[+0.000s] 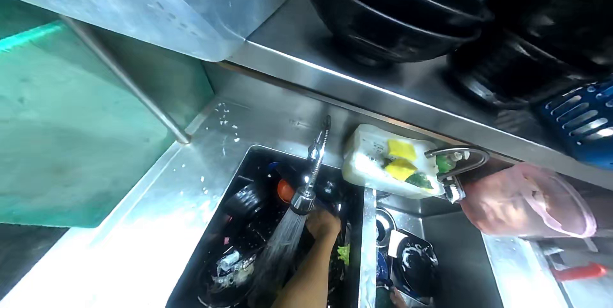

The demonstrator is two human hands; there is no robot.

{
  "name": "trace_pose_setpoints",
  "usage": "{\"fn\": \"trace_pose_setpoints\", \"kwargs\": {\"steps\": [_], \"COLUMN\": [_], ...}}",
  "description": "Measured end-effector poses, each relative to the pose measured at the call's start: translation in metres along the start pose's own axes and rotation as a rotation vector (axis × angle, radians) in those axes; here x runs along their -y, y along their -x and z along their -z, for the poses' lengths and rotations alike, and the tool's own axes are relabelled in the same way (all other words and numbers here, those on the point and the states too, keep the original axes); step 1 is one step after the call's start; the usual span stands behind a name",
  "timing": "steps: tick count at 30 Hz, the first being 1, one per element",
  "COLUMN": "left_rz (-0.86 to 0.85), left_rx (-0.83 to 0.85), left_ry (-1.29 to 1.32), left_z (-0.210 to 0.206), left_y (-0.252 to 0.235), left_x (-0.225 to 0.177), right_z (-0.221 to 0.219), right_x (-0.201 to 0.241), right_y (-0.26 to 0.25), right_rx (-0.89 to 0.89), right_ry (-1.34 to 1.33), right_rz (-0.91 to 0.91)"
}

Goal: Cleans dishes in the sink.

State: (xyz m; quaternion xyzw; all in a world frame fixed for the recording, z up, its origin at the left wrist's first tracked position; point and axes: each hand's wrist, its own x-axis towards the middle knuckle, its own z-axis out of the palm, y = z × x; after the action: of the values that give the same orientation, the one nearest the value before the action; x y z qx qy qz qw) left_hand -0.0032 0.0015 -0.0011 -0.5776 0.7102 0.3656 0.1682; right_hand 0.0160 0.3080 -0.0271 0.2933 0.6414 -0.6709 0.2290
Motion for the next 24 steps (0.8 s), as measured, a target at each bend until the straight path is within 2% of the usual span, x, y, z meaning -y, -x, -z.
{"fn": "trace_pose_setpoints", "kwargs": {"steps": [6, 9, 12, 14, 19, 22, 24], "left_rz": [0.175, 0.138, -0.066, -0.162, -0.301, -0.337, -0.331], "left_rx": [0.071, 0.066, -0.048, -0.064, -0.018, 0.06, 0.1], "left_ry": [0.26, 0.29, 0.053, -0.113, -0.45, -0.536, -0.566], "left_z": [0.004, 0.004, 0.003, 0.002, -0.011, -0.015, -0.009], "left_y": [-0.004, -0.004, -0.01, -0.021, -0.039, -0.045, -0.046], "left_x": [-0.016, -0.026, -0.026, -0.017, -0.005, -0.009, -0.012], "right_z": [-0.001, -0.009, -0.006, -0.004, -0.011, -0.002, -0.005], "right_x": [-0.002, 0.005, 0.002, 0.002, 0.006, 0.0, 0.008], "right_y": [-0.004, 0.006, -0.001, -0.001, 0.007, -0.005, 0.008], "right_rx": [-0.032, -0.003, 0.031, 0.019, -0.025, -0.008, 0.033], "right_ry": [-0.003, -0.028, -0.065, -0.058, -0.058, -0.046, 0.057], "right_rz": [-0.015, 0.003, -0.012, -0.015, -0.052, -0.04, 0.021]}}
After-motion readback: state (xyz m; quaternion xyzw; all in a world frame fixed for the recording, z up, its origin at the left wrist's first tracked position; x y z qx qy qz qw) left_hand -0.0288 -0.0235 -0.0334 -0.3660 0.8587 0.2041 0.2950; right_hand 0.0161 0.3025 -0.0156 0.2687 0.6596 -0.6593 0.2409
